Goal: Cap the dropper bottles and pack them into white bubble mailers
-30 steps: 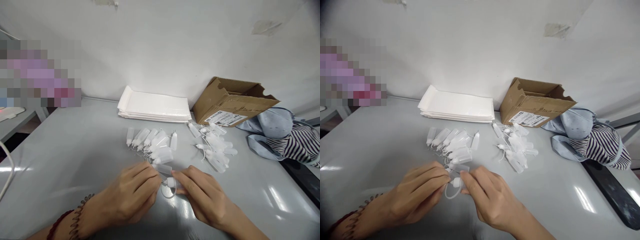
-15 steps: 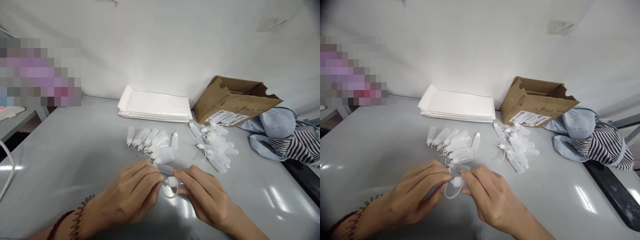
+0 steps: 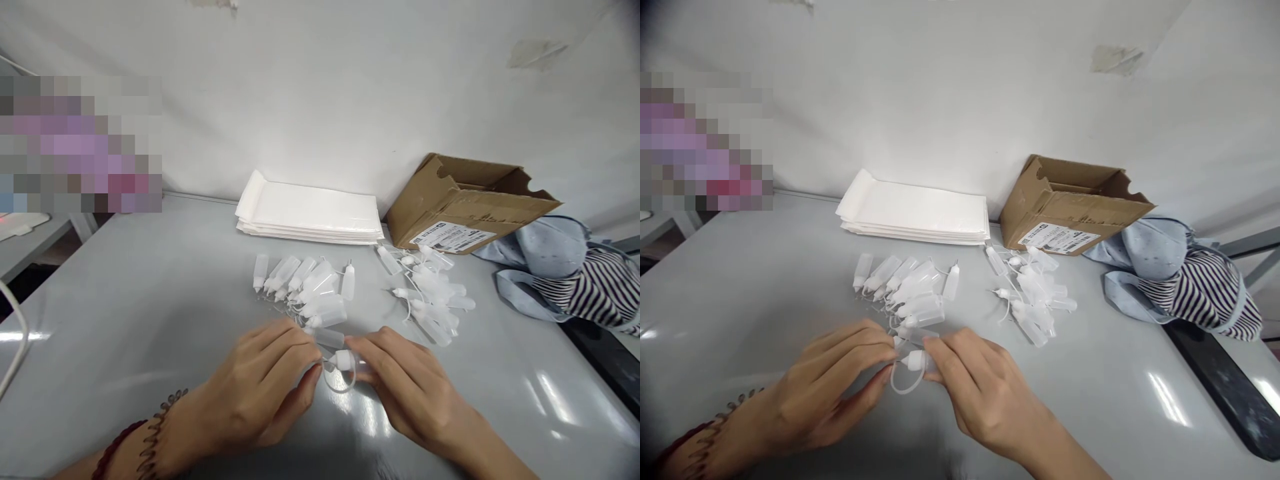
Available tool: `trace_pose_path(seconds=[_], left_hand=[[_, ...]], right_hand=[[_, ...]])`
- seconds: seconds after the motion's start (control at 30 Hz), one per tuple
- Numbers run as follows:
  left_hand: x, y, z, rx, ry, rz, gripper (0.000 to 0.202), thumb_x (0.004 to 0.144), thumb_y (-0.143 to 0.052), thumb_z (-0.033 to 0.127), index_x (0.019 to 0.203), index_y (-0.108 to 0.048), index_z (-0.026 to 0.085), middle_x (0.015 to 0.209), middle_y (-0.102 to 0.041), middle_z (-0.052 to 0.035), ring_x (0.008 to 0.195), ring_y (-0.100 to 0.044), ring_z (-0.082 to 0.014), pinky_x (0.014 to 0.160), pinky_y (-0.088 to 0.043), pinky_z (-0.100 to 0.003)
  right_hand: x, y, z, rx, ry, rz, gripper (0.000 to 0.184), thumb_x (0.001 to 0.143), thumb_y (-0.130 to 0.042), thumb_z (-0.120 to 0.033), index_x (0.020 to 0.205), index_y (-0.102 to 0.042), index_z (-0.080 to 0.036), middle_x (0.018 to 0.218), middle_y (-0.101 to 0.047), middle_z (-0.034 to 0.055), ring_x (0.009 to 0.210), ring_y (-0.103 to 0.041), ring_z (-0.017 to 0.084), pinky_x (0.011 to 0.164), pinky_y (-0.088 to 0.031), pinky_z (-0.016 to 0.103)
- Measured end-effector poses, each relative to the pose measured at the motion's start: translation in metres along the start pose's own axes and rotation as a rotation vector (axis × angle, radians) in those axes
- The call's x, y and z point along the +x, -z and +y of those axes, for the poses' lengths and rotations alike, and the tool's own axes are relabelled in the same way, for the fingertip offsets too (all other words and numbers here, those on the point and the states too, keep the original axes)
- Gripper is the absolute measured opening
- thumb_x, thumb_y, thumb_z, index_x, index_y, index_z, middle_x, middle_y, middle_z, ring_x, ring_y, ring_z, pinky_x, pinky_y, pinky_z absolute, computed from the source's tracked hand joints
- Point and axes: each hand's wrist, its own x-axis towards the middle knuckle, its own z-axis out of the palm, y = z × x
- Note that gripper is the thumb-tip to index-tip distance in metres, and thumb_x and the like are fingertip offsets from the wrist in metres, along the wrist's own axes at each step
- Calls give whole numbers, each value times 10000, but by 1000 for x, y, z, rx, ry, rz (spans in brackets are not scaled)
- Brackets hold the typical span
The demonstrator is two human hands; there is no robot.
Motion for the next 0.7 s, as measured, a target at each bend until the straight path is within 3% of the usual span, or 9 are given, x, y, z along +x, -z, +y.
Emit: trace_pose_path(seconds=[0.33, 0.7], left_hand=[[1, 0, 1, -2, -55, 15, 160, 825, -502, -18, 888, -577, 108, 723, -633, -63, 678, -568, -176, 606, -505, -302], [-4, -1, -1, -45, -69, -46, 159, 827, -496, -20, 876, -570, 112, 794, -659, -81, 729, -579, -181, 658, -525, -306]], right_hand=[[-1, 0, 0, 19, -10, -15, 211, 949, -449, -125, 1121, -559, -68, 813, -644, 90, 692, -584, 166, 543, -480, 260], [-5, -3, 0, 34, -7, -48, 217, 942, -431, -84, 1121, -547, -44, 798, -594, 93, 698, -538, 173, 543, -476, 263]])
